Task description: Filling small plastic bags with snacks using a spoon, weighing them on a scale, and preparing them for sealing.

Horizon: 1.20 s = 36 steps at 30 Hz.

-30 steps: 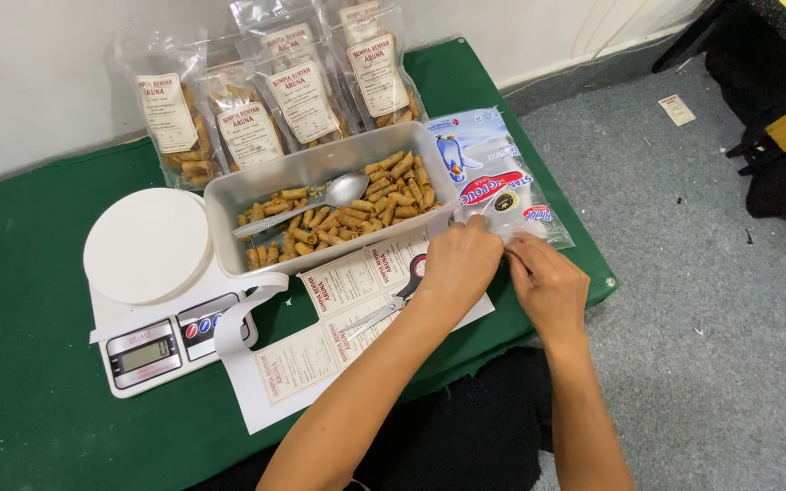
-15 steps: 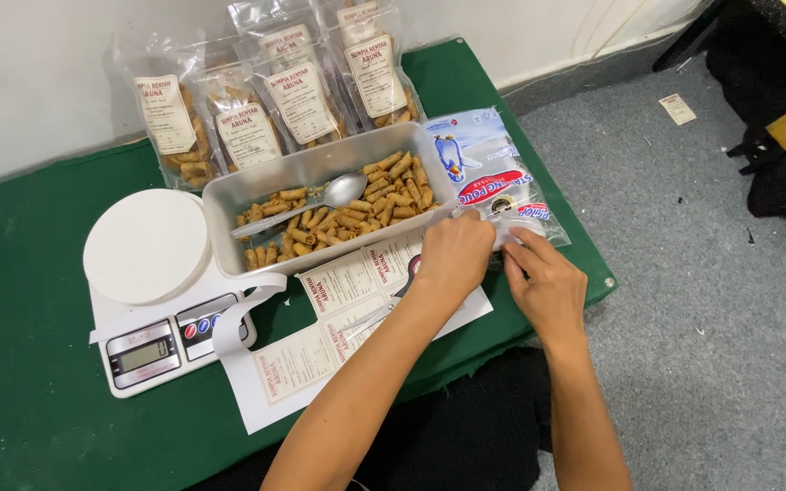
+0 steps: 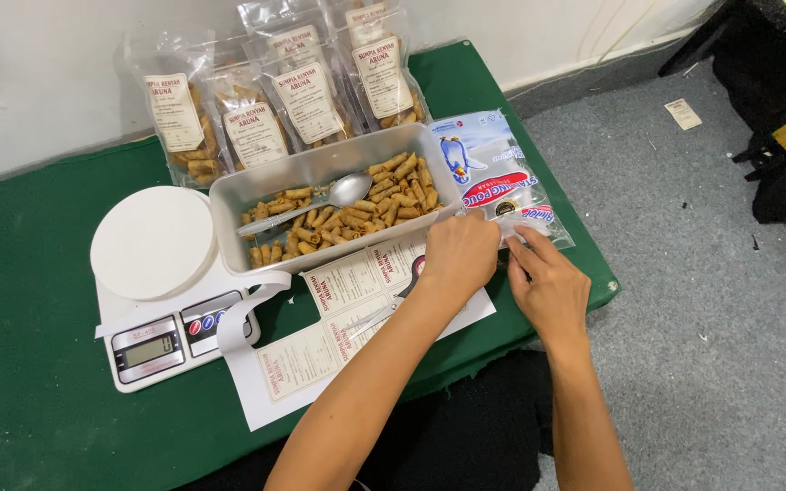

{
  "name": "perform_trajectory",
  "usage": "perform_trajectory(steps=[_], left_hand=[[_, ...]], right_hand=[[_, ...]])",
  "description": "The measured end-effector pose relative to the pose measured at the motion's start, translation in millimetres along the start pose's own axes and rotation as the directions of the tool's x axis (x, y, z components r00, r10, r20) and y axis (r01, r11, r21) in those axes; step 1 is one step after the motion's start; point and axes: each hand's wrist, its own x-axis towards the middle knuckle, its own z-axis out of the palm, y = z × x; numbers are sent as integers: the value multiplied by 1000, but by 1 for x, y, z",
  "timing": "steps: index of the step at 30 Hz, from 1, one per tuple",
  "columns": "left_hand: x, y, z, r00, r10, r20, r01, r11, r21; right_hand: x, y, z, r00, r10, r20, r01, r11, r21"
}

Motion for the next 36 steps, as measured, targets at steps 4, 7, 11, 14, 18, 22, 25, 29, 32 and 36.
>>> perform_trajectory(steps=[4,7,11,14,18,22,25,29,32,36], left_hand=[[-10,13,15,969,46,-242,1,982,188],[-15,19,8,919,74,-388,39,960,277],[-18,17,4,887,65,-458,56,968,246],[-23,16,-1,855,106,-508,2,978,207],[-34,23,-25,801,218,-558,-157,975,156],[-39,18,-28,787,307,-536,-240,952,192],[-44,19,-33,771,369,-519,-306,929,206],[-54,22,-41,720,412,-559,-363,910,203],[-55,20,-41,688,437,-579,-388,896,215],[-60,26,-46,647,462,-607,-435,877,204]], right_hand=[[-4,5,6,1000,-10,-24,9,998,-61],[-4,6,6,999,-36,-30,34,998,-45],[-7,9,10,997,-54,-62,54,999,-11],[-6,6,9,997,-62,-46,61,998,-11],[-13,20,22,999,-36,-22,36,999,-34],[-34,49,50,1000,-18,-8,17,999,-40],[-33,45,43,1000,29,8,-29,999,-15],[-42,59,52,998,54,14,-54,997,-56],[-41,58,52,998,67,16,-65,995,-70],[-18,20,14,999,50,-9,-50,999,-1]])
